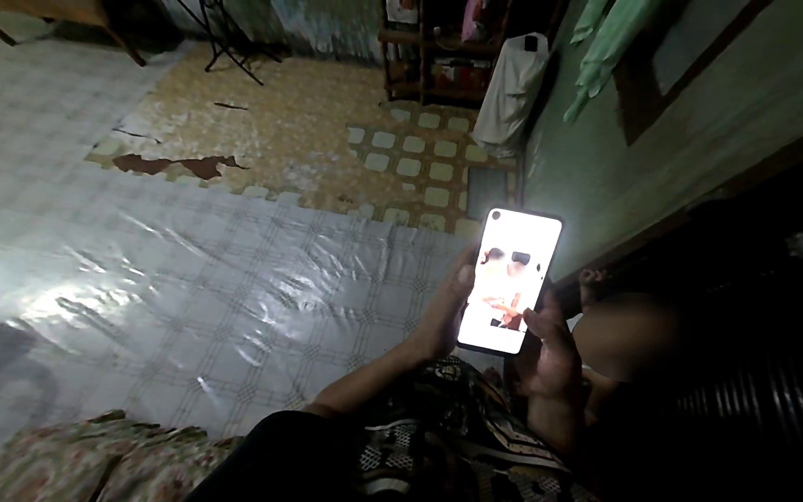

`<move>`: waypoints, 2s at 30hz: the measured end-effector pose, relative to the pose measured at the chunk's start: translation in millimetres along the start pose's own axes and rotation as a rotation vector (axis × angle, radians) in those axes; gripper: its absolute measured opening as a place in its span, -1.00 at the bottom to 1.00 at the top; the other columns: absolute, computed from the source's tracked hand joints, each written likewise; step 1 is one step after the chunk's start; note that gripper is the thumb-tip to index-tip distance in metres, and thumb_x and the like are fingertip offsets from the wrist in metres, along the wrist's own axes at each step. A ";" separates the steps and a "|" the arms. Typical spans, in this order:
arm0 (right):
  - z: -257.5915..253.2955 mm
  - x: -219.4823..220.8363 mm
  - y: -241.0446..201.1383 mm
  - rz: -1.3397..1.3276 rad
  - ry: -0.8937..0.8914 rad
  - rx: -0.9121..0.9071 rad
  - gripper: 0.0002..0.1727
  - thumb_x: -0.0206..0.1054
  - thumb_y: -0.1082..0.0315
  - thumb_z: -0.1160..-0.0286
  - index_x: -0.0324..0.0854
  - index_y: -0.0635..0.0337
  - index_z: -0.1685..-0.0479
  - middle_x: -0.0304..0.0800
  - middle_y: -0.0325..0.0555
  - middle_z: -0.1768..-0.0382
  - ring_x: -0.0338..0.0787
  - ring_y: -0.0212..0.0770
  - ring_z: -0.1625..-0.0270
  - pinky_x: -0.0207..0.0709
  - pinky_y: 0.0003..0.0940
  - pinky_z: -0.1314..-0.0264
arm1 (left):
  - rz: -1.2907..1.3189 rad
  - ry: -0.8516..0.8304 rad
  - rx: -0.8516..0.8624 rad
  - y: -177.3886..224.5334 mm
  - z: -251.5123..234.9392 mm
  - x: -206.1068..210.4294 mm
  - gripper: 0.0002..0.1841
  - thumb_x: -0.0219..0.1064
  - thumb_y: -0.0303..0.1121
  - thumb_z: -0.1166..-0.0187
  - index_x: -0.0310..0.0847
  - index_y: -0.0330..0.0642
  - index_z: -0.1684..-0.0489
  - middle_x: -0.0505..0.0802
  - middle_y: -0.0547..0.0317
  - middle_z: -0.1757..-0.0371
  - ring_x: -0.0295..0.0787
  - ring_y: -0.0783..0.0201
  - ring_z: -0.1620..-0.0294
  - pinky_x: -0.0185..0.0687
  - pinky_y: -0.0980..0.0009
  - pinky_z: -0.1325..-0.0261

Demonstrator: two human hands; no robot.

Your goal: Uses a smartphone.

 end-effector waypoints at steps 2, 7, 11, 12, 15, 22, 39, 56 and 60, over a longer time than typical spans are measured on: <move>-0.3 -0.9 1.0 -0.023 -0.033 -0.009 -0.32 0.32 0.19 -0.47 0.27 -0.10 -0.66 0.74 -0.35 -0.27 0.77 -0.39 -0.24 0.68 -0.36 -0.30 | 0.018 -0.007 -0.003 0.8 -0.5 0.9 -0.13 0.04 0.33 -0.62 0.00 -0.04 -0.81 0.62 0.43 -0.46 0.60 0.58 -0.34 0.57 0.49 -0.38; 2.0 -0.8 0.8 -0.028 -0.007 0.003 -0.39 0.29 0.13 -0.52 0.35 -0.14 -0.62 0.77 -0.34 -0.23 0.79 -0.39 -0.23 0.69 -0.36 -0.29 | 0.016 -0.094 0.062 7.9 -2.3 5.1 -0.40 0.04 -0.25 -0.70 0.05 -0.09 -0.76 0.61 0.33 -0.39 0.63 0.54 -0.25 0.62 0.48 -0.30; 3.5 -0.8 1.8 -0.058 -0.023 -0.003 -0.31 0.36 -0.07 -0.51 0.35 -0.12 -0.64 0.75 -0.30 -0.29 0.75 -0.36 -0.30 0.66 -0.32 -0.36 | 0.029 -0.085 0.046 8.5 -2.4 5.7 -0.44 0.02 -0.41 -0.63 0.14 -0.09 -0.68 0.65 0.30 -0.30 0.68 0.51 -0.16 0.67 0.49 -0.20; 4.0 -0.4 1.7 -0.052 -0.032 -0.007 -0.30 0.35 -0.10 -0.52 0.33 -0.14 -0.66 0.74 -0.32 -0.31 0.75 -0.37 -0.32 0.65 -0.34 -0.38 | 0.033 -0.084 0.046 8.1 -2.4 5.6 -0.45 0.01 -0.41 -0.63 0.15 -0.09 -0.67 0.65 0.29 -0.29 0.68 0.51 -0.16 0.67 0.48 -0.20; 4.1 0.2 1.7 -0.040 -0.044 -0.023 -0.27 0.31 -0.17 -0.54 0.31 -0.16 -0.69 0.72 -0.34 -0.34 0.74 -0.38 -0.33 0.64 -0.34 -0.40 | 0.024 -0.074 0.051 7.4 -2.6 4.9 -0.49 0.02 -0.41 -0.62 0.21 -0.08 -0.60 0.66 0.30 -0.26 0.68 0.51 -0.14 0.67 0.49 -0.18; 4.6 -1.5 4.9 -0.033 -0.021 -0.011 -0.18 0.32 -0.24 -0.49 0.25 -0.07 -0.70 0.73 -0.30 -0.33 0.74 -0.35 -0.34 0.65 -0.31 -0.40 | -0.011 -0.008 0.019 0.5 0.3 -1.6 -0.33 0.03 0.05 -0.71 0.11 -0.06 -0.77 0.59 0.33 -0.48 0.58 0.57 -0.33 0.57 0.48 -0.34; 6.8 -2.7 5.0 -0.043 -0.031 -0.030 -0.23 0.24 -0.22 -0.57 0.27 -0.08 -0.71 0.70 -0.31 -0.38 0.71 -0.35 -0.38 0.59 -0.31 -0.47 | -0.064 0.036 -0.009 0.4 4.7 -0.6 -0.15 -0.22 0.33 -0.72 -0.01 -0.16 -0.82 0.51 0.32 -0.59 0.48 0.59 -0.46 0.46 0.50 -0.46; 10.9 -7.3 6.4 -0.052 0.016 -0.034 -0.36 0.19 -0.19 -0.62 0.49 -0.01 -0.55 0.80 -0.31 -0.27 0.75 -0.37 -0.35 0.63 -0.30 -0.44 | -0.048 0.061 -0.035 0.4 7.3 -5.4 -0.12 -0.23 0.38 -0.68 -0.01 -0.09 -0.84 0.49 0.31 -0.62 0.50 0.56 -0.44 0.50 0.48 -0.41; 12.4 -8.5 5.7 -0.045 0.061 -0.014 -0.39 0.29 -0.22 -0.53 0.58 -0.04 -0.41 0.84 -0.35 -0.17 0.78 -0.41 -0.26 0.65 -0.34 -0.37 | -0.051 0.048 -0.042 1.1 8.8 -4.6 -0.08 -0.24 0.42 -0.65 -0.04 -0.09 -0.85 0.44 0.29 -0.66 0.43 0.53 -0.53 0.42 0.43 -0.52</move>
Point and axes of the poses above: each hand's wrist, its own z-axis away from the middle knuckle, its own x-axis out of the palm, y = z × x, the point moved 5 cm from there along -z, towards the middle knuckle
